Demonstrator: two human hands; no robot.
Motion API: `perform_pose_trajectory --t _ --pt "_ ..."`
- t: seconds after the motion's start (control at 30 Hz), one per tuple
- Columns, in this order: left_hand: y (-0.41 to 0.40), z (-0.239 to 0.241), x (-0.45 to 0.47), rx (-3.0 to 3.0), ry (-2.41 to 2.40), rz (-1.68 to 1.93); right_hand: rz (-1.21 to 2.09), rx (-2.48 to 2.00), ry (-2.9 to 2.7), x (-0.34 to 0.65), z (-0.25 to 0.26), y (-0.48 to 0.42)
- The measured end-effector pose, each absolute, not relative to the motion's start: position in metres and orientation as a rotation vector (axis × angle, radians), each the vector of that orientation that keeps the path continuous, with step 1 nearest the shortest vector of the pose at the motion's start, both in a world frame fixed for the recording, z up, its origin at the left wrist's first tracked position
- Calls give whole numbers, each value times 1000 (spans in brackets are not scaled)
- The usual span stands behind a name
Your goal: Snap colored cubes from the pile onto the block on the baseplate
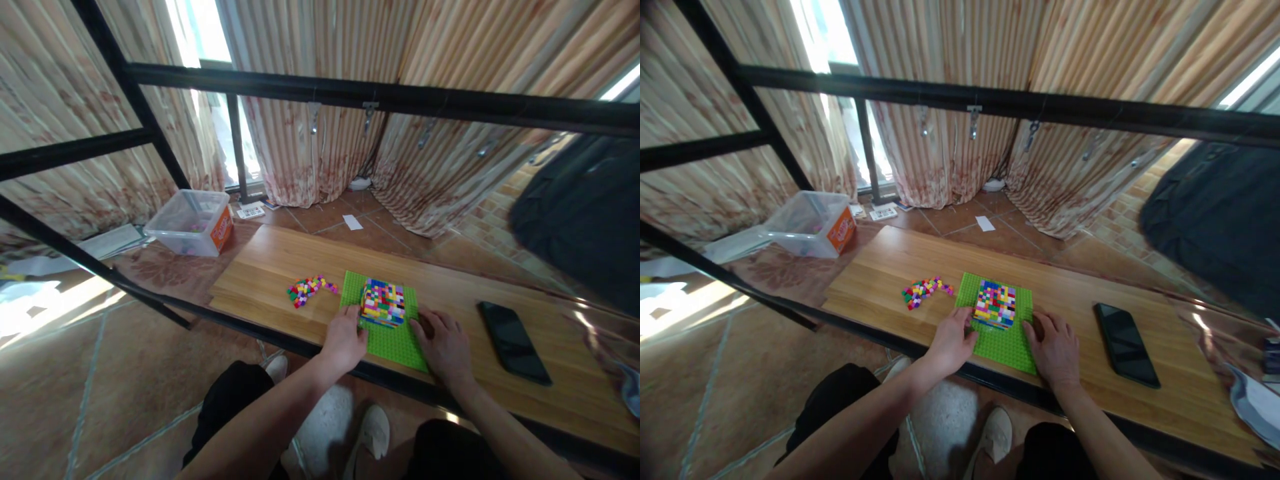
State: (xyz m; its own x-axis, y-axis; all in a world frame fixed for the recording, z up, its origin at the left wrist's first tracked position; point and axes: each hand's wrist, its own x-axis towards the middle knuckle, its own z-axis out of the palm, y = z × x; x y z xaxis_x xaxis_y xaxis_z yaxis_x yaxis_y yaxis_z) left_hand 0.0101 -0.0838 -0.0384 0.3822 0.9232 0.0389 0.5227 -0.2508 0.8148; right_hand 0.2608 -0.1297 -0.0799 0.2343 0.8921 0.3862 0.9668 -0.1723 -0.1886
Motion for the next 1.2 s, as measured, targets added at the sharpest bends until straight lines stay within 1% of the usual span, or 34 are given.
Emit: perform_pose_trajectory --t 0.23,0.33,0.43,0.63,0.8,1.07,1.2 --pt "-63 -33 -4 1883 1268 767 -132 -2211 -1578 239 -78 -113" --pt "-41 -28 -19 1986 1436 828 -286 -2290 -1541 219 -77 -111" --pt "-23 -27 -29 2090 1497 871 -347 -2313 -1545 207 -74 -113" --pt "-12 -37 -23 2346 1501 722 -324 -2380 -1543 202 -65 -114" --pt "-7 -40 -20 2411 1503 641 -262 -2418 -1530 200 -62 -114" --pt "-5 -44 -32 2472 1532 658 -295 -2398 -1539 199 -62 -113" --pt "-9 -40 -38 2452 1521 738 -292 -2441 -1516 198 -62 -113"
